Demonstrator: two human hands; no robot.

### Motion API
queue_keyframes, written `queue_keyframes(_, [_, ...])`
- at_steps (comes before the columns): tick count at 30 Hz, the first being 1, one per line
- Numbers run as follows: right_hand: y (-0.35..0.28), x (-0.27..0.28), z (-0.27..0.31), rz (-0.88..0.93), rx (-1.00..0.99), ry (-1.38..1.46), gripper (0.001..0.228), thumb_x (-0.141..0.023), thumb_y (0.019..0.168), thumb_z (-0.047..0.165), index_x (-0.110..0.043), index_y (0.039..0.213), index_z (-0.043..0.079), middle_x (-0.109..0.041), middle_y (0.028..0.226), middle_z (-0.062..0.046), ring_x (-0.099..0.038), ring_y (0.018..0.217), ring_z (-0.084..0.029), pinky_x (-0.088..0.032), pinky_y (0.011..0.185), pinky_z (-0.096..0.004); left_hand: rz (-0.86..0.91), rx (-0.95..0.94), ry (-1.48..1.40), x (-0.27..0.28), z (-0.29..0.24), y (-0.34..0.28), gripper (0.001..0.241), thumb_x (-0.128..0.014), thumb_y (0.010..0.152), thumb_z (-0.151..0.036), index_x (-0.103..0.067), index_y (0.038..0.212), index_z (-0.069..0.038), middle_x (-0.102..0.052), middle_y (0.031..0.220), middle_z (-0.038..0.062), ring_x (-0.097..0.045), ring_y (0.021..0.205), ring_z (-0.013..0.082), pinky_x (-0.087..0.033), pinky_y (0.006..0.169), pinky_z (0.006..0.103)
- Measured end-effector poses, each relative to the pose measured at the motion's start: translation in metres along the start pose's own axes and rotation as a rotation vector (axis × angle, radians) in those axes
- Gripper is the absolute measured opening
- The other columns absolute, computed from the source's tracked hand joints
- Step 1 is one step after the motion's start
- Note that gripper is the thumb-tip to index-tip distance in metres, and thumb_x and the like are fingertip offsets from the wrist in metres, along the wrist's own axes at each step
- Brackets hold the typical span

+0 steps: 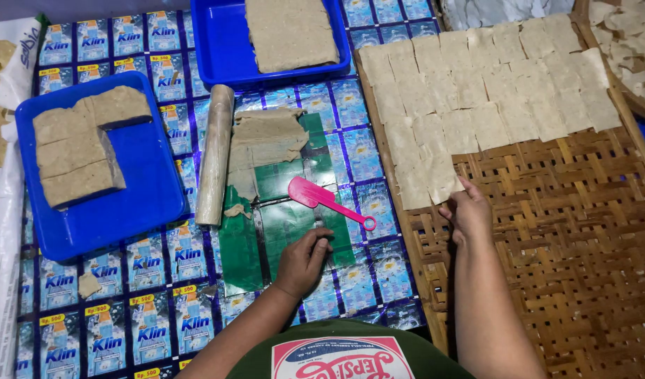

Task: The recorder rolls dough into a thin layer on a plastic sheet and cuts it into square shapes.

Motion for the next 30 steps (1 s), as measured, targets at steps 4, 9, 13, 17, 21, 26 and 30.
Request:
queue_keyframes(4, [0.005,0.007,-0.01,-0.02,0.01,-0.055,0.043,-0.057,0.091,0.006,-0.065,0.133,0.01,-0.062,0.108,-0.017,-0.063,0.093,-0.02,-0.067,0.061,-0.033,-0.004,0.004,0.006,-0.001,0.002,0.0,0.026,-0.05,0.103,-0.027,-0.071,0.116,-0.021,-0.079,0.077,0.003,-0.075,0.078,0.0354,-0.059,0.073,0.0468])
queue_keyframes(9, [-0.025,0.003,-0.008,-0.295,0.171,-0.238,0.046,-0.065,0.096,0.008,-0.053,0.14,0.004,-0.053,0.108,-0.013,-0.057,0.095,-0.023,-0.054,0.079,-0.04,0.036,0.104,-0.063,0.003,-0.004,0.004,0.026,-0.051,0.104,-0.025,-0.071,0.118,-0.019,-0.079,0.083,0.008,-0.074,0.08,0.0381,-0.058,0.073,0.0481])
queue_keyframes(13, [-0.098,-0.067,-0.001,-0.007,0.744,-0.476,0.025,-0.056,0.093,-0.006,-0.069,0.112,0.004,-0.061,0.1,-0.019,-0.063,0.1,-0.042,-0.051,0.088,-0.047,0.042,0.163,-0.247,0.006,0.018,0.009,0.025,-0.057,0.101,-0.021,-0.069,0.122,-0.013,-0.08,0.088,0.011,-0.076,0.075,0.0257,-0.059,0.074,0.0438])
queue_keyframes(17, [-0.135,-0.122,-0.011,0.418,1.035,-0.879,0.033,-0.066,0.092,0.02,-0.068,0.125,0.021,-0.061,0.119,-0.007,-0.059,0.119,-0.033,-0.05,0.098,-0.047,-0.149,-0.009,0.237,0.047,0.019,0.012,0.018,-0.063,0.099,-0.026,-0.074,0.112,-0.022,-0.076,0.1,0.007,-0.072,0.097,0.0337,-0.055,0.085,0.0462])
queue_keyframes(21, [-0.124,-0.141,-0.019,0.394,1.289,-1.131,0.04,-0.057,0.091,0.024,-0.068,0.127,0.036,-0.059,0.098,0.002,-0.063,0.097,-0.024,-0.051,0.08,-0.041,-0.311,-0.138,0.735,0.087,0.031,0.009,0.017,-0.063,0.098,-0.024,-0.072,0.113,-0.022,-0.063,0.137,0.008,-0.054,0.135,0.0316,-0.035,0.114,0.0528])
queue_keyframes(26, [-0.121,-0.149,0.002,0.445,1.182,-1.168,0.043,-0.062,0.087,0.019,-0.068,0.129,0.029,-0.053,0.097,-0.006,-0.067,0.083,-0.037,-0.055,0.073,-0.048,-0.307,-0.054,0.861,0.1,0.046,0.006,0.043,-0.068,0.093,-0.025,-0.062,0.134,-0.011,-0.049,0.152,0.025,-0.044,0.142,0.0433,-0.033,0.117,0.0567])
queue_keyframes(30, [-0.125,-0.159,0.024,0.539,0.908,-1.27,0.043,-0.059,0.093,0.028,-0.064,0.134,0.038,-0.056,0.107,-0.007,-0.071,0.089,-0.041,-0.06,0.073,-0.051,-0.329,-0.033,0.909,0.089,0.078,0.006,0.07,-0.066,0.092,-0.033,-0.043,0.151,-0.004,-0.034,0.161,0.027,-0.035,0.15,0.0415,-0.026,0.122,0.0555])
Point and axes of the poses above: each hand's wrist, its own y-axis towards the middle knuckle, its own x-axis out of the back of the hand, z = x × y, the point moved 1 cm from there along y, towards the middle knuckle
